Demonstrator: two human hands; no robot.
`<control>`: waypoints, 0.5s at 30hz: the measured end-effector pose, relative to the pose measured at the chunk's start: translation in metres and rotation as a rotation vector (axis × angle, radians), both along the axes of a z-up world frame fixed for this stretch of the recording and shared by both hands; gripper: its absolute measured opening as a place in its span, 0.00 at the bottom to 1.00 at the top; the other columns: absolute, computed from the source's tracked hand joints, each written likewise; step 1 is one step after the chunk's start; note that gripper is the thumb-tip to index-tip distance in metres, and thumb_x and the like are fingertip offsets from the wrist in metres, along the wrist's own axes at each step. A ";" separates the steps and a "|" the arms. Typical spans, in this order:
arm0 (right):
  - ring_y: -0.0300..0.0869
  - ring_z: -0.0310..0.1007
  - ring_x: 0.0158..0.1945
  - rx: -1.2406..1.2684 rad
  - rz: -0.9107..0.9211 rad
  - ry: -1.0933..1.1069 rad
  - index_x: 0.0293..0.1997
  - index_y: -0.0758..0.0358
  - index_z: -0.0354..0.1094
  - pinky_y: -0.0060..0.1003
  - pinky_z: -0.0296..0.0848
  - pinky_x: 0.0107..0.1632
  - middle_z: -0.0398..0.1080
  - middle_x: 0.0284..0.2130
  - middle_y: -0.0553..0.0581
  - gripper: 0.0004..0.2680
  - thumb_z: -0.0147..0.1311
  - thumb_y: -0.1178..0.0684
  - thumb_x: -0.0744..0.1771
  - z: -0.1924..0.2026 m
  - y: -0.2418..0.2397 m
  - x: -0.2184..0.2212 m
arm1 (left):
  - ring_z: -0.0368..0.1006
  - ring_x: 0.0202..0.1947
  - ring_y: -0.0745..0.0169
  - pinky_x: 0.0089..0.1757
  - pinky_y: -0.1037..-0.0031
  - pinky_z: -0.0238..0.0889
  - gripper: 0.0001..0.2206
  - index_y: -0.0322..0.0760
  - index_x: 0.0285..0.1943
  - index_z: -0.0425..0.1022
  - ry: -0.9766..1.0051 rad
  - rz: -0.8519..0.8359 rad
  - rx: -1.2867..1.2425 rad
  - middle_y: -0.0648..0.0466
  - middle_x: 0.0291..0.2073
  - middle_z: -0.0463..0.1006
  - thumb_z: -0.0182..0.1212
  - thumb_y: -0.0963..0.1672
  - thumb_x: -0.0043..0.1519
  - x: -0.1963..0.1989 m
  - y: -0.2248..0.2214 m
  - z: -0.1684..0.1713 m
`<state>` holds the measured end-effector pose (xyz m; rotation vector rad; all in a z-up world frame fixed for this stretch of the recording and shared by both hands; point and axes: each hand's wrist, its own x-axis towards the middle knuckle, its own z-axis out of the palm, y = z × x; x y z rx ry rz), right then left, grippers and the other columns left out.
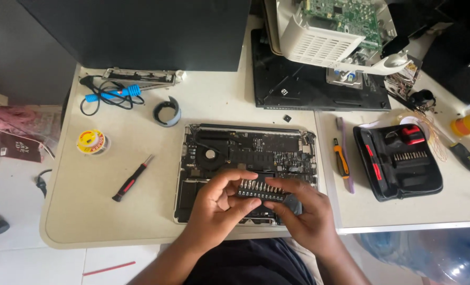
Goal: Repairing a laptop by manipulating internal components like the fan and motherboard connectors.
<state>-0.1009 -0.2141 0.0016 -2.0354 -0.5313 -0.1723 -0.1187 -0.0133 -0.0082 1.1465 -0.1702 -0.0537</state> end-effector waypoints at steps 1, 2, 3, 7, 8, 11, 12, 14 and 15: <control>0.40 0.81 0.49 0.001 0.001 0.000 0.52 0.59 0.75 0.33 0.75 0.54 0.80 0.46 0.52 0.13 0.66 0.55 0.63 0.001 0.001 0.001 | 0.76 0.45 0.64 0.46 0.75 0.78 0.17 0.32 0.58 0.73 0.000 0.001 0.001 0.48 0.43 0.77 0.66 0.36 0.60 0.001 0.002 0.000; 0.40 0.81 0.49 -0.003 0.006 -0.003 0.52 0.59 0.75 0.33 0.75 0.54 0.80 0.46 0.52 0.13 0.67 0.55 0.63 0.001 0.001 0.001 | 0.75 0.46 0.67 0.45 0.77 0.77 0.16 0.32 0.57 0.73 -0.012 0.002 0.044 0.49 0.46 0.76 0.66 0.36 0.60 0.001 0.003 0.001; 0.40 0.81 0.49 -0.006 0.010 -0.006 0.52 0.58 0.75 0.33 0.75 0.54 0.80 0.45 0.52 0.13 0.67 0.55 0.63 0.001 0.001 0.001 | 0.73 0.47 0.70 0.44 0.79 0.77 0.15 0.32 0.56 0.73 -0.024 0.002 0.087 0.50 0.48 0.75 0.67 0.36 0.60 0.002 0.004 0.001; 0.42 0.81 0.49 0.003 0.047 -0.025 0.52 0.60 0.74 0.34 0.76 0.55 0.80 0.46 0.53 0.13 0.66 0.55 0.63 0.003 0.001 0.000 | 0.74 0.45 0.71 0.41 0.82 0.75 0.14 0.34 0.52 0.74 -0.002 0.000 0.159 0.52 0.46 0.78 0.69 0.37 0.59 0.002 0.009 0.004; 0.43 0.82 0.50 0.009 0.050 -0.045 0.53 0.62 0.73 0.36 0.77 0.55 0.79 0.48 0.55 0.13 0.66 0.56 0.64 0.003 0.002 0.000 | 0.72 0.41 0.73 0.40 0.82 0.75 0.14 0.35 0.51 0.75 -0.030 0.005 0.221 0.54 0.43 0.77 0.70 0.38 0.58 0.003 0.010 0.006; 0.43 0.81 0.50 0.032 0.024 -0.045 0.56 0.62 0.71 0.34 0.78 0.54 0.78 0.49 0.57 0.15 0.66 0.57 0.64 -0.001 0.000 -0.002 | 0.69 0.38 0.74 0.38 0.82 0.76 0.14 0.39 0.51 0.77 -0.071 0.029 0.360 0.57 0.40 0.77 0.72 0.40 0.57 0.004 0.014 0.011; 0.41 0.81 0.50 0.048 -0.005 -0.028 0.58 0.61 0.70 0.32 0.78 0.51 0.78 0.49 0.56 0.17 0.66 0.57 0.64 -0.003 -0.001 -0.003 | 0.70 0.38 0.73 0.39 0.82 0.78 0.15 0.42 0.52 0.78 -0.089 0.051 0.436 0.58 0.40 0.76 0.73 0.41 0.57 0.005 0.014 0.013; 0.41 0.81 0.47 0.049 0.003 -0.043 0.56 0.62 0.71 0.31 0.78 0.49 0.78 0.46 0.55 0.15 0.65 0.58 0.64 -0.001 -0.001 -0.004 | 0.72 0.38 0.73 0.39 0.82 0.79 0.15 0.42 0.51 0.77 -0.144 0.070 0.473 0.58 0.41 0.79 0.73 0.41 0.57 0.005 0.014 0.014; 0.41 0.81 0.44 0.050 0.013 -0.061 0.54 0.63 0.71 0.31 0.77 0.47 0.78 0.44 0.55 0.13 0.64 0.58 0.64 0.000 -0.001 -0.004 | 0.74 0.38 0.72 0.39 0.81 0.80 0.14 0.42 0.50 0.76 -0.202 0.092 0.509 0.58 0.43 0.81 0.73 0.41 0.57 0.005 0.014 0.015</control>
